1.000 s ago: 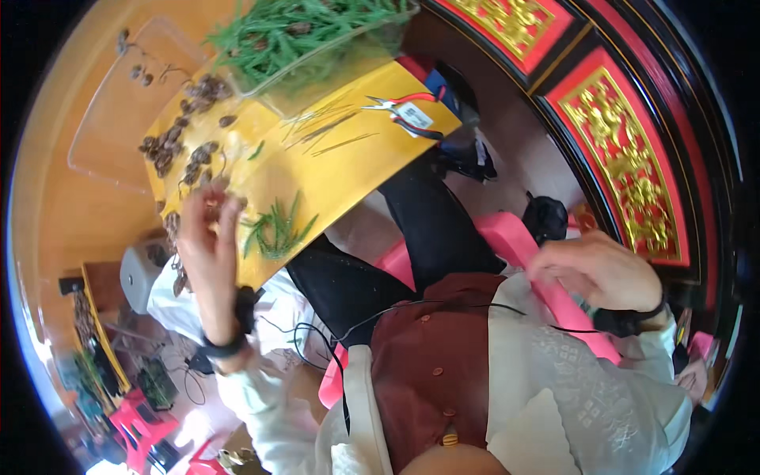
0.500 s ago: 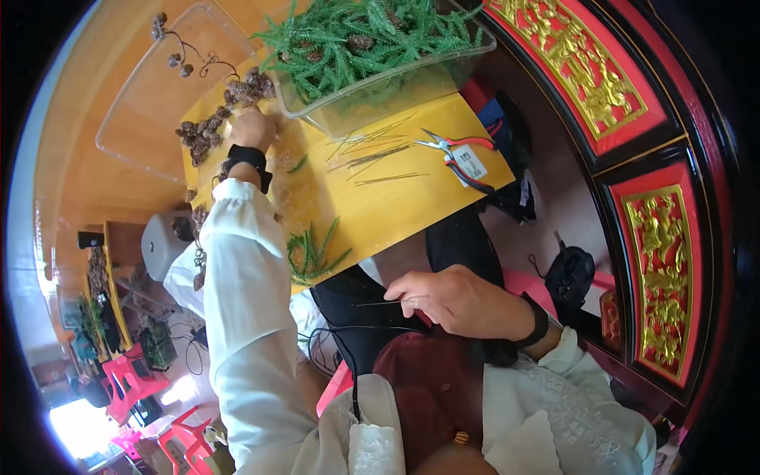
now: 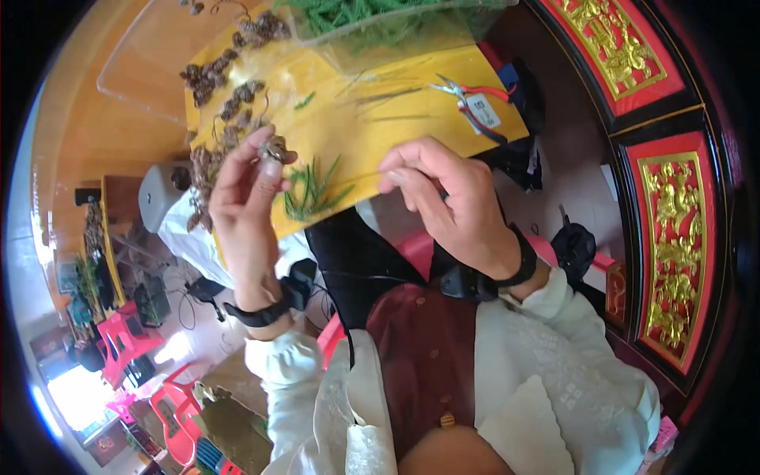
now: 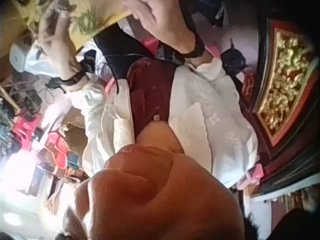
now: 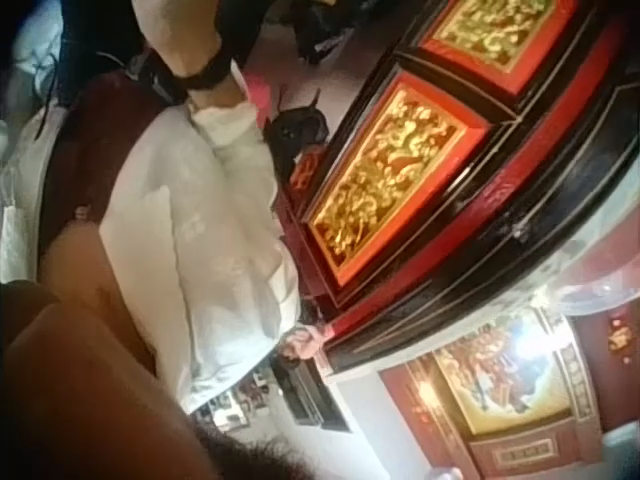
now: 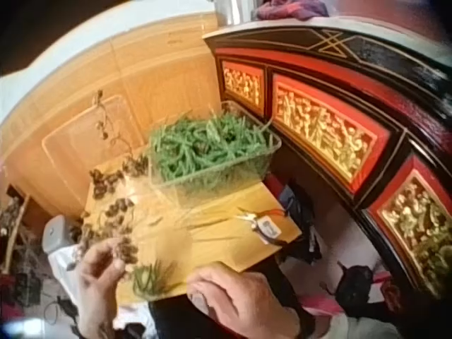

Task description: Manually trimming green plant sprigs and processing dried plant materials on a work surface.

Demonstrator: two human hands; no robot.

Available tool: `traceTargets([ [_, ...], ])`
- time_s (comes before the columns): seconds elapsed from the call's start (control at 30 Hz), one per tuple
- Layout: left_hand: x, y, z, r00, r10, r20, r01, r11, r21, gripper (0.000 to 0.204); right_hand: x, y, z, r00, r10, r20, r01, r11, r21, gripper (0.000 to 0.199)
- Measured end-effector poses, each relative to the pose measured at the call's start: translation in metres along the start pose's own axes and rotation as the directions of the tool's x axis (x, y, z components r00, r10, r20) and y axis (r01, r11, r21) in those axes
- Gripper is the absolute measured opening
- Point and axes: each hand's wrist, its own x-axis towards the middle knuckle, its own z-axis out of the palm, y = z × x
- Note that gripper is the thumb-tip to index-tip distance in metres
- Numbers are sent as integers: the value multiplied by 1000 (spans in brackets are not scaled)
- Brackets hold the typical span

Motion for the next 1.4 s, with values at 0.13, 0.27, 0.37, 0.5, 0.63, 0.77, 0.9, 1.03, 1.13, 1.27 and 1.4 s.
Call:
traceTargets([
  [0.13,-42,-18,9,999,-4,-45,-9,962,-272,38,-1,-7,33,973,-228,-23,227,973,-33,7],
  [0.27,-55,-22,9,994,51,-98,-81,943,-323,48,-7,-9,51,963,-269,15,269,955,-122,7],
  [0.37,-59,-11,9,987,63,-150,-100,963,-252,46,-7,-7,58,949,-316,-7,312,939,-144,9],
  [0.5,-62,-12,7,978,51,-201,-92,976,-196,43,-1,-7,61,948,-319,0,315,936,-159,12],
  [0.63,-60,-21,5,986,-22,-166,-24,963,-269,38,1,3,65,959,-283,29,283,937,-206,12],
  [0.77,-57,-26,0,986,-118,-117,59,907,-417,33,4,7,70,964,-261,48,265,943,-201,13],
  [0.9,-55,-30,-2,984,-150,-97,85,873,-481,29,6,11,75,959,-281,32,282,936,-213,14],
  [1.03,-55,-35,-1,987,-115,-111,52,888,-457,26,7,12,77,943,-332,30,327,905,-272,15],
  [1.13,-55,-39,2,989,-61,-136,5,924,-382,24,7,14,79,940,-342,16,334,904,-268,17],
  [1.27,-55,-41,9,988,-49,-146,-7,932,-363,24,5,18,77,946,-324,25,317,900,-300,16],
  [1.4,-55,-36,15,981,-96,-170,23,922,-387,22,4,16,75,947,-321,22,309,886,-347,16],
])
